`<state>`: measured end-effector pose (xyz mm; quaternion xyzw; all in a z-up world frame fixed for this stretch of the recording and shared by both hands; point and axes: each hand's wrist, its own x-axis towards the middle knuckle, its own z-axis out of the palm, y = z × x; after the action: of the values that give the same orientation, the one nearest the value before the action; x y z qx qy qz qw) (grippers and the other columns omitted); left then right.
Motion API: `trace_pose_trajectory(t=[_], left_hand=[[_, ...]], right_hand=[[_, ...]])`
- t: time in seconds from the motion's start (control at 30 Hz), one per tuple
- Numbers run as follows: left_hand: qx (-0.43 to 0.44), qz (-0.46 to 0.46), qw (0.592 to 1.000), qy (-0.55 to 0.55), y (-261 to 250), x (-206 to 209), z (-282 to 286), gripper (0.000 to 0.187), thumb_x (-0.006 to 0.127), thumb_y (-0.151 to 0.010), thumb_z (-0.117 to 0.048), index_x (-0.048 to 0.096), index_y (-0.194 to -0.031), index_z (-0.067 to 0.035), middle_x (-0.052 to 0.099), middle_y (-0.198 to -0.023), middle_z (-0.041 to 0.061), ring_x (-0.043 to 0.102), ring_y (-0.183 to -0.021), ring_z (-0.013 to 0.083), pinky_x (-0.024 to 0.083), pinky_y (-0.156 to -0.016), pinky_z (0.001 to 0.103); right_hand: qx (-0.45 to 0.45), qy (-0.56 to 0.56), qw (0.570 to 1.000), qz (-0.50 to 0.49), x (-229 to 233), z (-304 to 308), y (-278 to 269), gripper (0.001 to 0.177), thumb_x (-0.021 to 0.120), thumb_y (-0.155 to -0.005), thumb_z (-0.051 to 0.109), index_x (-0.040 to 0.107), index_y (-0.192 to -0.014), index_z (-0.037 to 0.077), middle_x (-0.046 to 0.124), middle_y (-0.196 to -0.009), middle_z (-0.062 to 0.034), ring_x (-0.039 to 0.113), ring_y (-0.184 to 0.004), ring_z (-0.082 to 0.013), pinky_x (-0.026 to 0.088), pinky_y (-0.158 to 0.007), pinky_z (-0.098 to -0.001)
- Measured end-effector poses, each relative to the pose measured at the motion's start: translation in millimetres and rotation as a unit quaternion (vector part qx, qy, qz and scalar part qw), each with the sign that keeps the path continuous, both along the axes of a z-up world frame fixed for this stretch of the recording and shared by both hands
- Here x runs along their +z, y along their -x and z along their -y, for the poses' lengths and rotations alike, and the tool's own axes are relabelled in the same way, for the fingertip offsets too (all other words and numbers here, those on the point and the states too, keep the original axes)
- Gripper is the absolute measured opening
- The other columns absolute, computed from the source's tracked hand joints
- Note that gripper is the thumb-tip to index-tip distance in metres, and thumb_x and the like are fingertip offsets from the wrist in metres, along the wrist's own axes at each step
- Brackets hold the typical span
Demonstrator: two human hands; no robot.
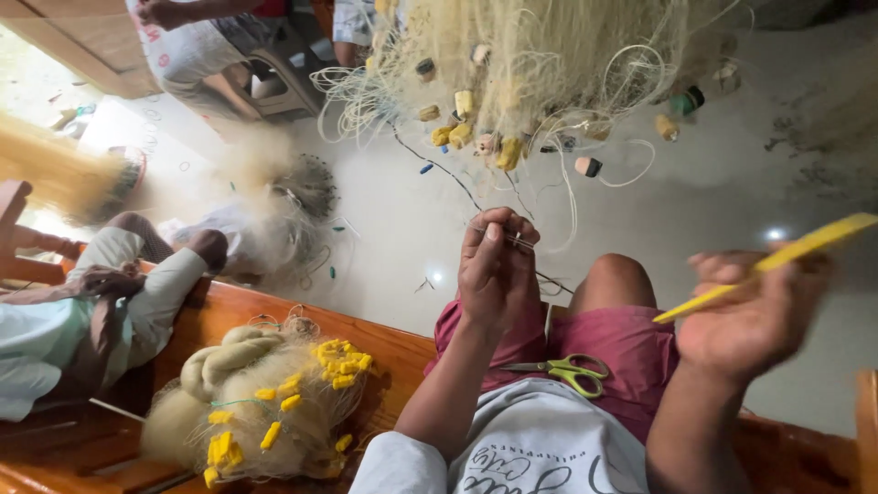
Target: Repairing a fishing net by weaving nylon thread through the mesh using a yellow shuttle.
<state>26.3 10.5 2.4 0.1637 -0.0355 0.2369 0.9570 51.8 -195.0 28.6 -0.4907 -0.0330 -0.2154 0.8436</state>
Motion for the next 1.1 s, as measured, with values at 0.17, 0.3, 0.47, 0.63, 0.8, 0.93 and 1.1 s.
trace_pose_trajectory(t=[0.17, 0.3, 0.47, 0.63, 0.8, 0.93, 1.1], left_hand=[[0.039, 0.031, 0.998, -0.04, 7, -1, -10, 0.013, 0.054, -0.101, -0.008, 0.057, -0.108, 0.003, 0.057, -0.088, 0.015, 0.058, -0.087, 0.0261, 0.049, -0.085, 0.037], [0.029, 0.073, 0.997, -0.022, 15, 1, -15, 0.015, 0.051, -0.101, -0.006, 0.054, -0.11, 0.005, 0.056, -0.087, 0.019, 0.063, -0.088, 0.029, 0.053, -0.082, 0.039], [0.022, 0.073, 0.997, -0.025, 20, 6, -12, 0.013, 0.052, -0.102, -0.007, 0.053, -0.109, 0.003, 0.053, -0.083, 0.018, 0.06, -0.084, 0.0292, 0.053, -0.079, 0.038], [0.024, 0.072, 0.997, -0.013, 12, -8, -22, 0.012, 0.051, -0.103, -0.01, 0.054, -0.109, 0.0, 0.054, -0.086, 0.016, 0.06, -0.087, 0.028, 0.052, -0.081, 0.037], [0.049, 0.017, 0.999, -0.015, -1, -26, -37, 0.012, 0.051, -0.104, -0.015, 0.058, -0.111, -0.008, 0.061, -0.104, 0.011, 0.062, -0.098, 0.021, 0.051, -0.09, 0.032], [0.034, 0.006, 0.999, -0.011, -7, -39, -30, 0.014, 0.051, -0.105, -0.015, 0.06, -0.112, -0.007, 0.063, -0.106, 0.013, 0.064, -0.102, 0.0236, 0.054, -0.091, 0.034], [0.0, 0.021, 1.0, -0.008, -9, -51, -17, 0.017, 0.049, -0.106, -0.015, 0.061, -0.114, -0.007, 0.066, -0.117, 0.016, 0.064, -0.113, 0.0275, 0.054, -0.099, 0.039]], right_hand=[[0.258, -0.003, 0.962, -0.089, -28, -48, -16, 0.023, 0.054, -0.102, 0.033, 0.056, -0.113, 0.013, 0.044, -0.063, 0.0041, 0.042, -0.047, -0.0046, 0.039, -0.045, -0.0195], [0.467, -0.048, 0.877, -0.101, -42, -97, -36, 0.065, 0.042, -0.101, 0.057, 0.06, -0.116, -0.003, 0.036, -0.051, 0.0037, 0.028, -0.031, -0.0005, 0.027, -0.03, -0.0145], [0.482, -0.072, 0.858, -0.163, 4, -150, -40, 0.087, 0.04, -0.085, 0.078, 0.065, -0.117, 0.002, 0.072, -0.091, -0.0176, 0.055, -0.041, -0.0118, 0.042, -0.035, -0.0217], [0.359, -0.15, 0.913, -0.122, 1, -146, -56, 0.036, 0.057, -0.098, 0.043, 0.061, -0.115, 0.012, 0.073, -0.089, -0.0117, 0.026, -0.038, -0.0038, 0.02, -0.037, -0.0167], [0.27, -0.129, 0.95, -0.095, -29, -100, -69, 0.015, 0.058, -0.102, 0.032, 0.064, -0.11, 0.02, 0.074, -0.087, -0.0033, 0.022, -0.038, -0.003, 0.021, -0.04, -0.0149], [0.233, -0.113, 0.962, -0.084, -35, -77, -64, 0.012, 0.059, -0.103, 0.027, 0.064, -0.109, 0.018, 0.073, -0.085, -0.007, 0.022, -0.038, -0.0036, 0.021, -0.04, -0.0151], [0.193, -0.098, 0.971, -0.098, -43, -62, -58, 0.012, 0.059, -0.103, 0.026, 0.063, -0.109, 0.016, 0.072, -0.083, -0.0087, 0.023, -0.037, -0.0041, 0.021, -0.041, -0.0147]])
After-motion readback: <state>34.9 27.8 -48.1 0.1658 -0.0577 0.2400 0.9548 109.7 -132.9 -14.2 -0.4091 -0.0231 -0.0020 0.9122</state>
